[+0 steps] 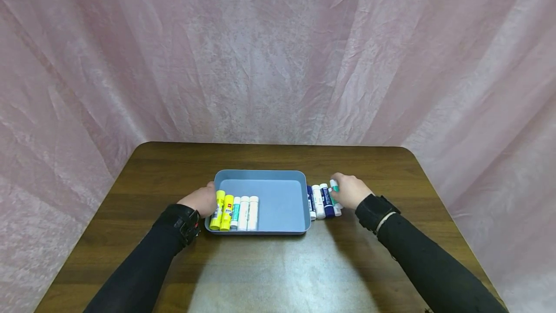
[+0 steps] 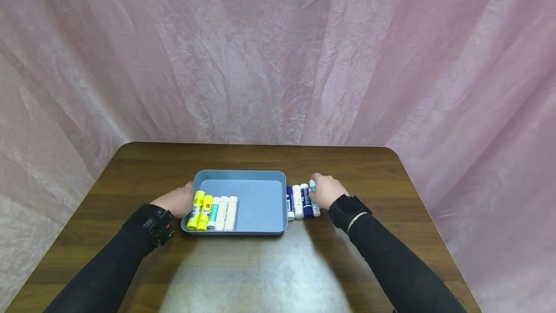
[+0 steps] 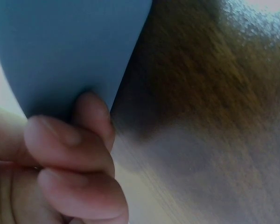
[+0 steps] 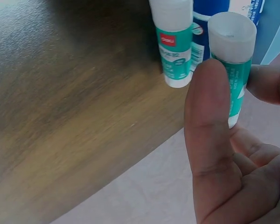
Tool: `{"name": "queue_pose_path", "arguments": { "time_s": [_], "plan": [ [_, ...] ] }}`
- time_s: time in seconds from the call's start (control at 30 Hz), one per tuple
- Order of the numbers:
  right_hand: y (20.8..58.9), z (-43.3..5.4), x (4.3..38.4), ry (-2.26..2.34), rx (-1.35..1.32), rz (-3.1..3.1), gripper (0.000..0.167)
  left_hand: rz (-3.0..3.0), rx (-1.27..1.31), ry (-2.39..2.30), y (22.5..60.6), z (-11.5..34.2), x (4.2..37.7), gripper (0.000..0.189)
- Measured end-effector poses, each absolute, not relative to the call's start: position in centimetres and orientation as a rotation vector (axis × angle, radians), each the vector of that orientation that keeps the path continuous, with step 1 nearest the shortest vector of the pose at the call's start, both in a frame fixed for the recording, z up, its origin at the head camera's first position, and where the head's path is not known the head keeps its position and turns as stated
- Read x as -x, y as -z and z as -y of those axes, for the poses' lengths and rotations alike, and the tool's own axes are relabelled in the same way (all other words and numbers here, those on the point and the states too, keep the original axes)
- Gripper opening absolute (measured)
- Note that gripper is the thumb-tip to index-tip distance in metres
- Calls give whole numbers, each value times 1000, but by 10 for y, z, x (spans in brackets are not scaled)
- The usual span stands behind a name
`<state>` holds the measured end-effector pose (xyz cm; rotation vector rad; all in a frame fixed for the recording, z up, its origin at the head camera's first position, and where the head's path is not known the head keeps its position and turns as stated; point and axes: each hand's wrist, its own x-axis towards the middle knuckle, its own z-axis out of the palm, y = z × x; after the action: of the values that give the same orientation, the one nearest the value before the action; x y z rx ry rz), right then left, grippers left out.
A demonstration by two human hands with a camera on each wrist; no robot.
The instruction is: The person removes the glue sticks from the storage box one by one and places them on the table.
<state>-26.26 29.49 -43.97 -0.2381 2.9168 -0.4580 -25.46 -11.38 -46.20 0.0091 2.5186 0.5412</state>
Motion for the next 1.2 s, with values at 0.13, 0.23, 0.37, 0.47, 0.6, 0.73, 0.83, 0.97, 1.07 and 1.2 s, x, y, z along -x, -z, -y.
{"name": "queue_pose_path", "arguments": {
  "time_s": [0.13,0.23,0.37,0.47,0.6,0.73,0.83,0.97,1.07,1.2],
  "plan": [
    [441,-298,263,454,234,-2912,44,-2525,-8,-518,463,114,256,64],
    [441,-299,263,444,214,-2908,45,-2524,-9,-516,464,114,257,64],
    [443,-301,264,421,188,-2909,45,-2522,-3,-524,463,114,257,64],
    [446,-304,265,417,181,-2907,45,-2523,3,-526,463,113,256,64],
    [449,-306,266,409,173,-2905,45,-2548,-28,-488,463,113,255,62],
    [451,-308,267,402,158,-2896,46,-2588,-90,-428,462,113,255,59],
    [452,-309,268,412,145,-2889,45,-2596,-102,-413,462,113,255,59],
    [456,-312,270,415,134,-2887,45,-2592,-91,-409,463,112,256,60],
    [457,-314,270,406,133,-2883,45,-2589,-90,-406,464,112,256,61],
    [458,-314,270,409,120,-2870,44,-2586,-94,-410,463,113,255,61]
  ]
}}
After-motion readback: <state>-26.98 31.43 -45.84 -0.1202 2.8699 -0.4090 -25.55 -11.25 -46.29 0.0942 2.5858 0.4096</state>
